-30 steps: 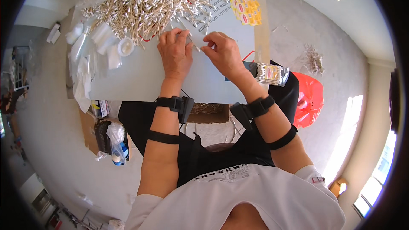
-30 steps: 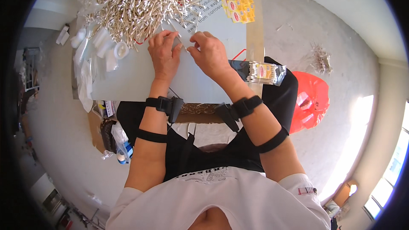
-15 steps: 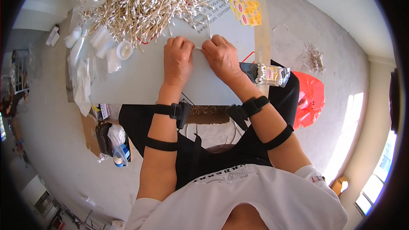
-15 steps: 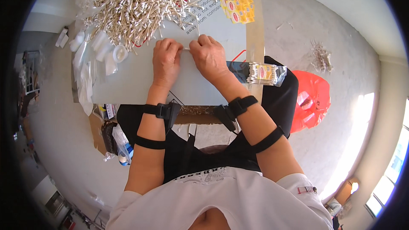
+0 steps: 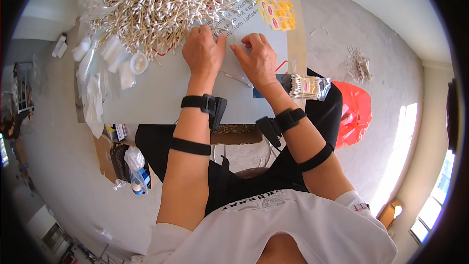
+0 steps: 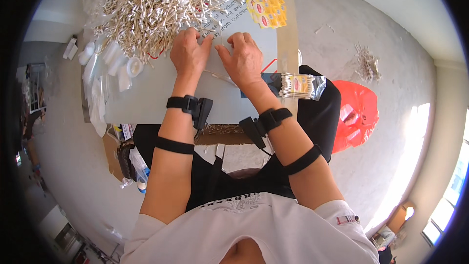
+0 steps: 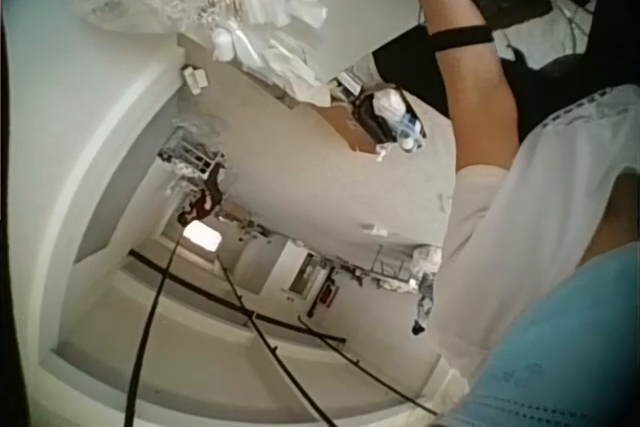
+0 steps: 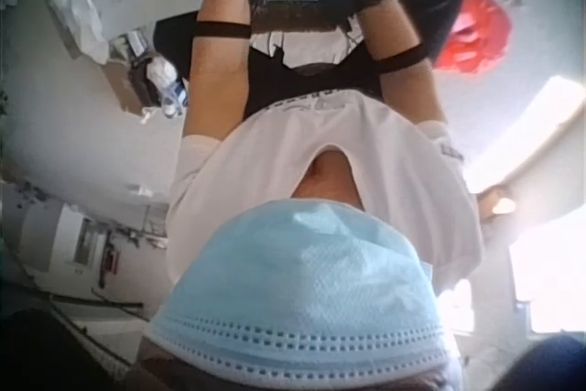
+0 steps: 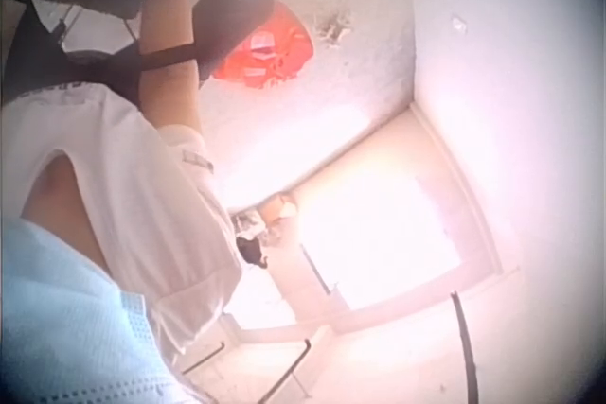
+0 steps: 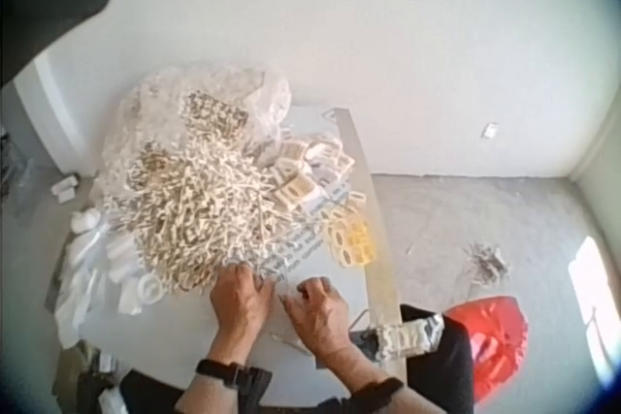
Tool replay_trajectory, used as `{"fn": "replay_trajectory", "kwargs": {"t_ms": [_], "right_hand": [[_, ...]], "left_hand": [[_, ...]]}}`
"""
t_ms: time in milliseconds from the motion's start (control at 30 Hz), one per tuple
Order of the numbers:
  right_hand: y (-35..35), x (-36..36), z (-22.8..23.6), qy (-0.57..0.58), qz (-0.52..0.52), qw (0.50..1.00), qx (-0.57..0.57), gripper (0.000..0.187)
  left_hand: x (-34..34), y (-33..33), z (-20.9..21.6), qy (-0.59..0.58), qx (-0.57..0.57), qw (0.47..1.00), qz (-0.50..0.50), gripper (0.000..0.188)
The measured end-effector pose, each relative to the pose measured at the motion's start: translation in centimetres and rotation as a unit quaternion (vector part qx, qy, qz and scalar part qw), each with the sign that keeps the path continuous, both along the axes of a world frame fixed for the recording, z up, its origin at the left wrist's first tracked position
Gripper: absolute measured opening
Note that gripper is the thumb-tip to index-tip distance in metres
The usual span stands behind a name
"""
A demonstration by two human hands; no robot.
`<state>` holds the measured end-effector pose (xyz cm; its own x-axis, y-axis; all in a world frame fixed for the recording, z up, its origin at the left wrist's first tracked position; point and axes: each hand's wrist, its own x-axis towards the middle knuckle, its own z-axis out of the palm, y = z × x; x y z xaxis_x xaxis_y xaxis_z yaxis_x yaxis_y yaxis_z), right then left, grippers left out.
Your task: The person is sorting cotton swabs and packaging them into small plastic sleeves with labels.
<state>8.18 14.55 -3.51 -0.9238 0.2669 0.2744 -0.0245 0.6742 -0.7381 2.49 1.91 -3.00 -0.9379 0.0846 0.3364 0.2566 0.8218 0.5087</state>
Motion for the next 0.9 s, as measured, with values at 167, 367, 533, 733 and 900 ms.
{"fn": "replay_trajectory", "kwargs": {"t_ms": [167,367,533,733,900], "right_hand": [[0.9,-2.5,-0.6,-0.049,-0.004,0.993,0.107,0.015],[2.9,-0.7,-0.7,-0.034,-0.013,0.999,0.030,0.011],[3.5,0.7,0.0,-0.034,0.068,0.997,0.018,0.008],[3.6,1.0,-0.2,0.004,0.127,0.990,0.065,0.005],[3.6,1.1,-0.4,0.012,0.146,0.986,0.082,0.004]], "left_hand": [[-0.9,-0.4,-1.0,-0.031,-0.010,0.999,0.044,0.014],[1.4,-3.9,-0.7,-0.012,-0.017,0.991,-0.131,0.010],[2.6,-4.3,0.7,-0.033,-0.012,0.982,-0.188,0.012],[4.5,-3.8,0.5,-0.054,0.003,0.982,-0.179,0.012],[6.0,-3.8,0.4,-0.045,0.005,0.986,-0.161,0.012]]}}
